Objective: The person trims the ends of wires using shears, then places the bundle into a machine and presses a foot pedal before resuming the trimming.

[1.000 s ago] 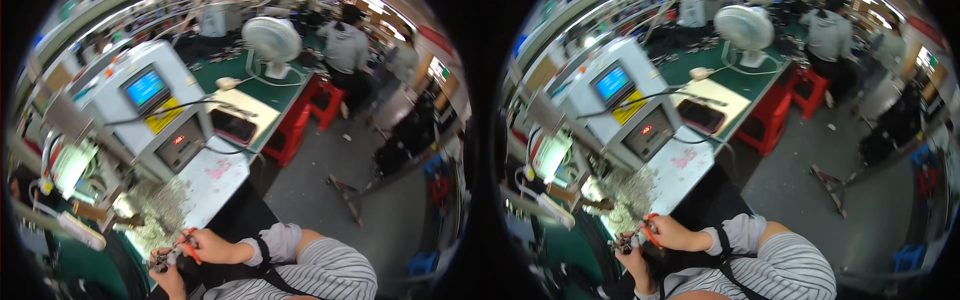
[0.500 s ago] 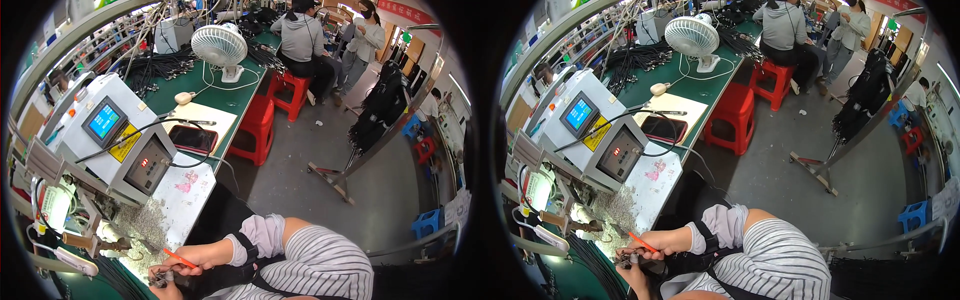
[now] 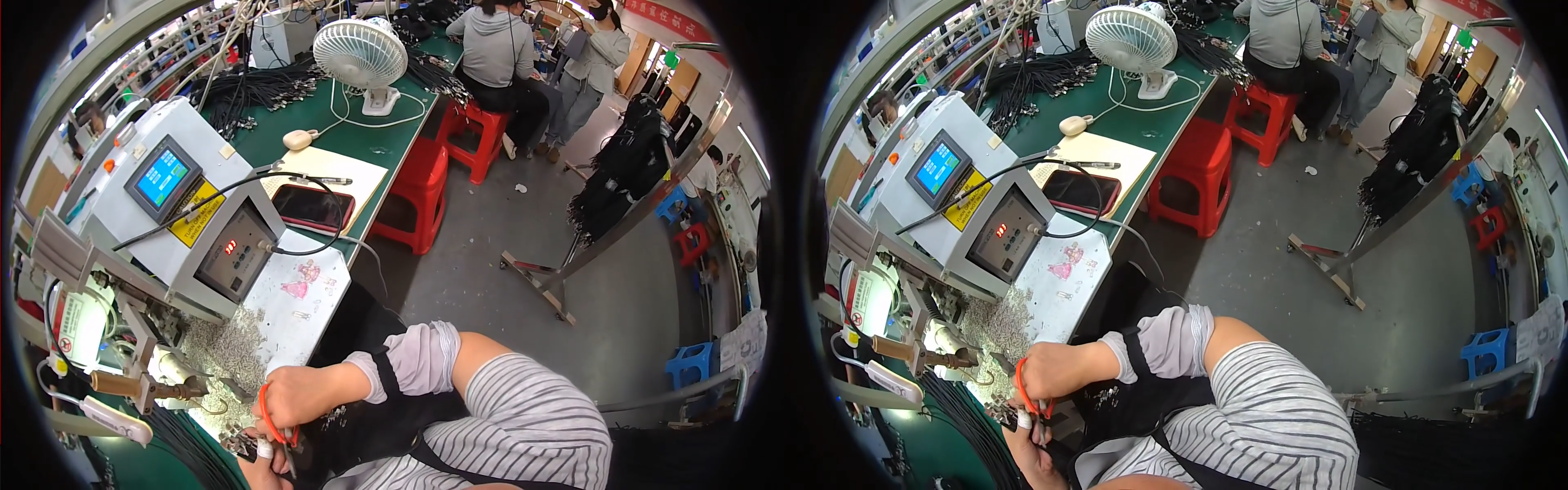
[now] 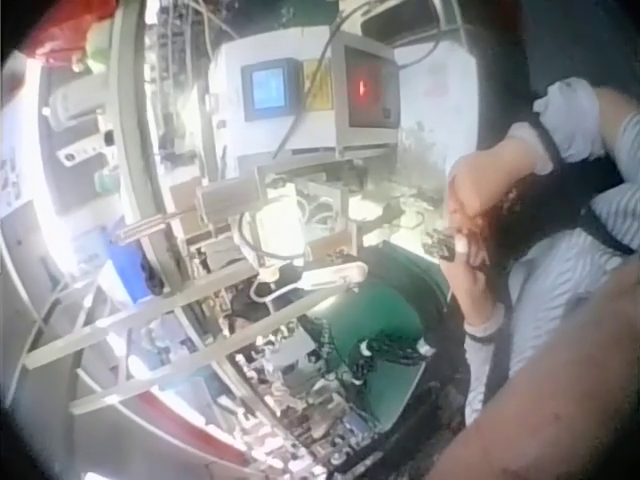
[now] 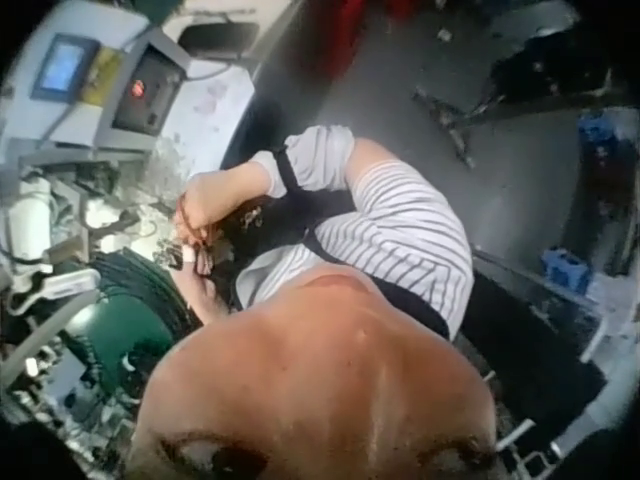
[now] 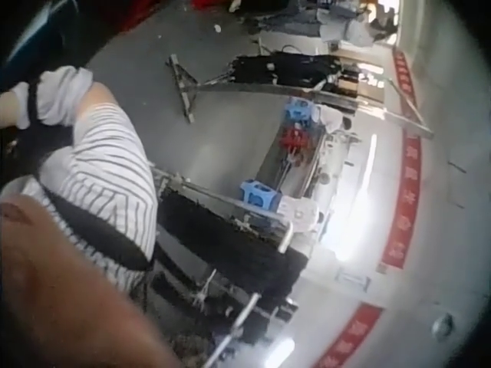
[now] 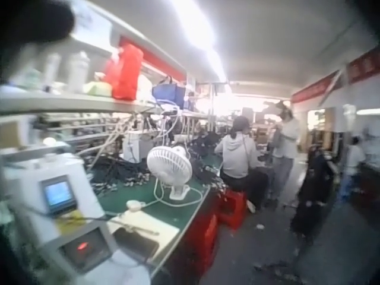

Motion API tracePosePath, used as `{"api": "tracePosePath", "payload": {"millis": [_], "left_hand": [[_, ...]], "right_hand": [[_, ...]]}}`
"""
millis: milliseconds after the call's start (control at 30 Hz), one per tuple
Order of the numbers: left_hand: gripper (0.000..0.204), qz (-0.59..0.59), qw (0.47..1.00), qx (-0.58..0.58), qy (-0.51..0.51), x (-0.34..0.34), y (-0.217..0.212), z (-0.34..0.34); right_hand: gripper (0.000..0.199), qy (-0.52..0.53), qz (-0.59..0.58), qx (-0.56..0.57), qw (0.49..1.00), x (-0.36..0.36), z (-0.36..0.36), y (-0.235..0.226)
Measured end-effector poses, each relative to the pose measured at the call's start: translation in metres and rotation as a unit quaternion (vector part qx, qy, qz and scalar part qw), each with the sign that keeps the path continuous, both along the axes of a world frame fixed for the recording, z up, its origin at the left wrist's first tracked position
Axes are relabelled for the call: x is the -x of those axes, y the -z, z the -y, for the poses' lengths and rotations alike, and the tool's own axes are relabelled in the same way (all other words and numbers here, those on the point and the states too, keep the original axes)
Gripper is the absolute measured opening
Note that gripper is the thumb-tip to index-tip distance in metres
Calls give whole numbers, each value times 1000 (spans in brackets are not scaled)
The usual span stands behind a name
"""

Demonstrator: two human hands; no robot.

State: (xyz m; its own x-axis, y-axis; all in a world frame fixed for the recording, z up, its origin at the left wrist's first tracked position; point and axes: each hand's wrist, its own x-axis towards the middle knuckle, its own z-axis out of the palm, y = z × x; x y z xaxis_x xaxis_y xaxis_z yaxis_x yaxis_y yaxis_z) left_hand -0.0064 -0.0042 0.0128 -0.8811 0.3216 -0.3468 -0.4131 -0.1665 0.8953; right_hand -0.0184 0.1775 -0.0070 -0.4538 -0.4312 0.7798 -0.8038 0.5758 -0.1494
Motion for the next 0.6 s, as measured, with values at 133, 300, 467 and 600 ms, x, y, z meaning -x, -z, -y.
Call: {"api": "tracePosePath", "payload": {"millis": [133,300,467,600], "left_hand": [[28,-53,994,89,-15,4,9,-3],[23,-81,995,51,-18,12,10,-7],[19,-47,984,131,-110,-3,-7,1],[19,-290,936,190,-67,-6,10,-2]], "right_hand": [[9,-8,71,29,997,-10,-9,-1],[11,51,18,26,998,-10,-4,6],[12,46,23,79,996,-12,20,-1],[15,133,179,59,973,-24,23,4]]}}
